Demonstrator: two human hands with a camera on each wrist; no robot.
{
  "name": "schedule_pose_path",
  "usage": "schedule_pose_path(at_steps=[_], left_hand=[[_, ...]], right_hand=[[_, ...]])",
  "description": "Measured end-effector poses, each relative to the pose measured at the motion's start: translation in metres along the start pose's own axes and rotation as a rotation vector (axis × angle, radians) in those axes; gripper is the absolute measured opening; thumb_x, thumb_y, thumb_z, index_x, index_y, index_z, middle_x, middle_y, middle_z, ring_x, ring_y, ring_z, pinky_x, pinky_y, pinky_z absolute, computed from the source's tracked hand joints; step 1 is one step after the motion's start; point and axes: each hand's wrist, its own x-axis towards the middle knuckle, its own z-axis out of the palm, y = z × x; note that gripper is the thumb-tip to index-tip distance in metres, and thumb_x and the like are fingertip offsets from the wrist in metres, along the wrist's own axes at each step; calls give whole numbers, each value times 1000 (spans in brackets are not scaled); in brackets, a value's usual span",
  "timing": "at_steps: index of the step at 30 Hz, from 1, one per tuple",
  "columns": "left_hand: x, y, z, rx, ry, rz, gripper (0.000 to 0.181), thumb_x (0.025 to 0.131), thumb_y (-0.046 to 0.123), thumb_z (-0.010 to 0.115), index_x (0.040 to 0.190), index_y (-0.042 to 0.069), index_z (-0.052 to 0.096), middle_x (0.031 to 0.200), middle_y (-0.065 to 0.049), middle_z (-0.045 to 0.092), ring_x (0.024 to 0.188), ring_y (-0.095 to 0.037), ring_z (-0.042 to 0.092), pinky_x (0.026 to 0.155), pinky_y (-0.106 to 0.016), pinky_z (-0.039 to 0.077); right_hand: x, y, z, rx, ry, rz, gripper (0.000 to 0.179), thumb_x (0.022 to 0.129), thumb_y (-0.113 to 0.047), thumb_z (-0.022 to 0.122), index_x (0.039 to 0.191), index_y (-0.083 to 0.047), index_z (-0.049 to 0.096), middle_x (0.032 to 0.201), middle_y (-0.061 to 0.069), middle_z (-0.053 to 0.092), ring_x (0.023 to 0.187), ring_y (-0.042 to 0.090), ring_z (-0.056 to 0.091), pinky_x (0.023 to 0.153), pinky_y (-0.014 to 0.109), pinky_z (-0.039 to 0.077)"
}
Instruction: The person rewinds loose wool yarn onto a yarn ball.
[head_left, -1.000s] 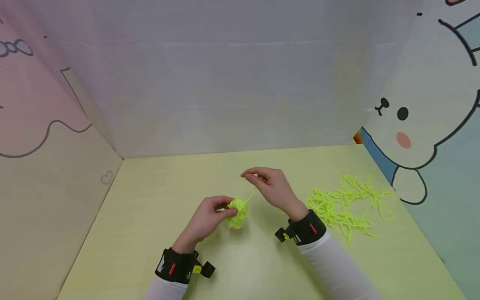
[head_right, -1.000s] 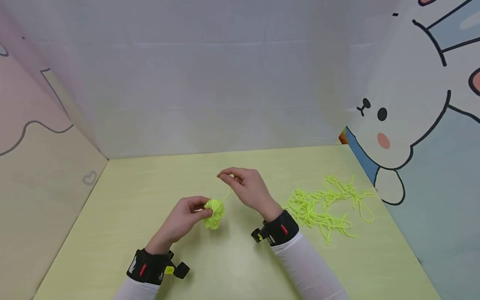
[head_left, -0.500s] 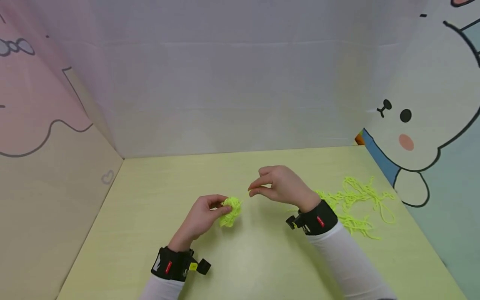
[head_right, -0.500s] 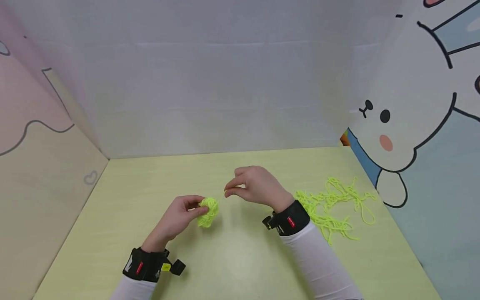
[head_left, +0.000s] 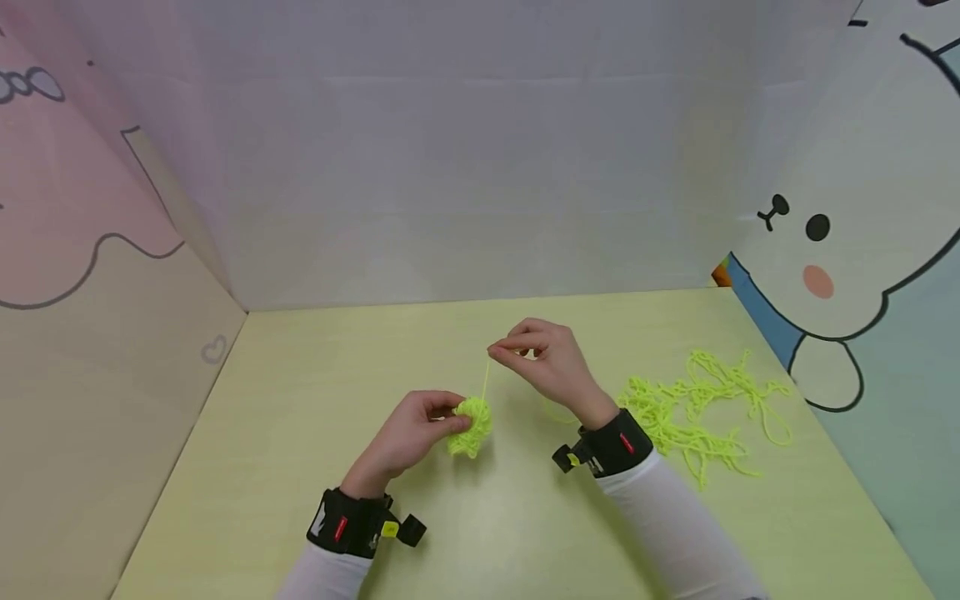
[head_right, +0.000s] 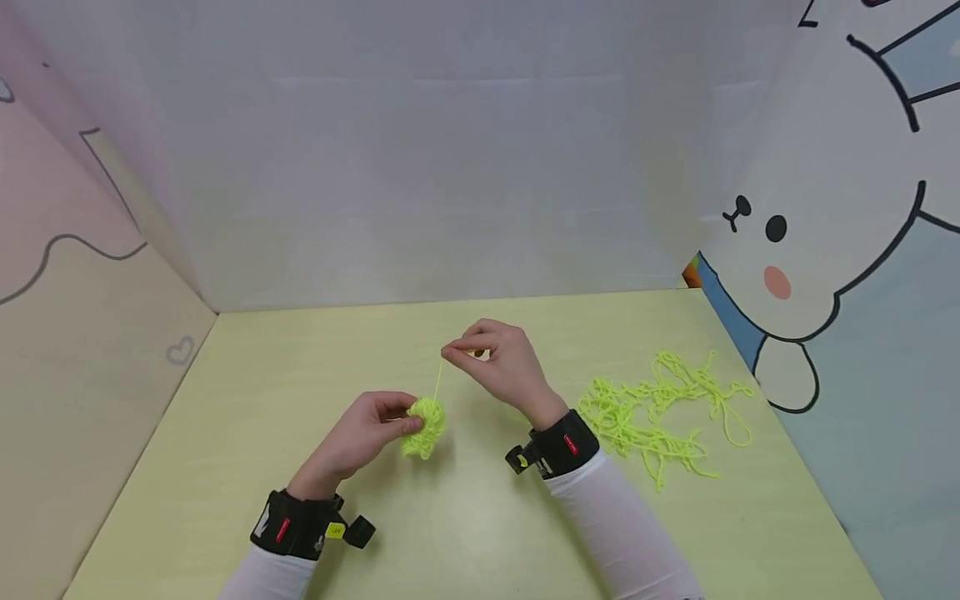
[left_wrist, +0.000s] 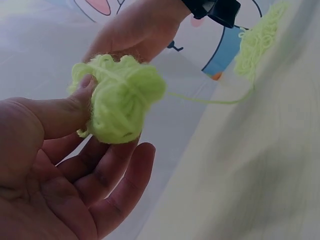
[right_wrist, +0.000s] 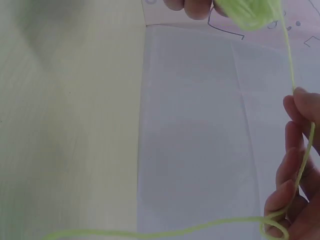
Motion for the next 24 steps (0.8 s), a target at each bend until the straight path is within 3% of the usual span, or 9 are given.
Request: schedule_pose_path(at_steps=[4, 10, 18, 24], left_hand=[[-2, 5, 0, -19, -21, 9, 19, 91, 17, 73, 109, 8, 72, 100, -7, 72, 88, -23, 67, 73, -31, 57], [-4, 12, 1, -27, -36, 30, 17, 92, 15, 71, 107, 7, 72, 97, -8, 71, 84, -23, 66, 71, -29, 56], [-6, 23, 1, -41, -8, 18, 15, 92, 5, 69, 106, 3, 71, 96, -9, 70, 82, -21, 64, 71, -26, 55], [-7, 32, 1, -45, -10, 34, 15, 93, -1, 66, 107, 1, 70, 95, -10, 70, 81, -21, 64, 70, -25, 54]], right_hand=[[2, 1, 4, -16, 40, 45, 8, 89, -22, 76, 93, -17, 80, 80, -7, 63, 71, 9, 53, 60, 31, 48], [2, 3, 9, 29, 88, 101, 8, 87, -18, 78, 94, -16, 80, 78, -2, 64, 69, 17, 54, 58, 31, 45], [-4, 8, 17, 52, 49, 211, 10, 89, -24, 75, 95, -18, 80, 79, -2, 63, 69, 15, 53, 57, 29, 43], [-9, 9, 22, 81, 57, 241, 10, 90, -28, 75, 94, -19, 80, 80, -4, 65, 71, 15, 55, 57, 29, 46]])
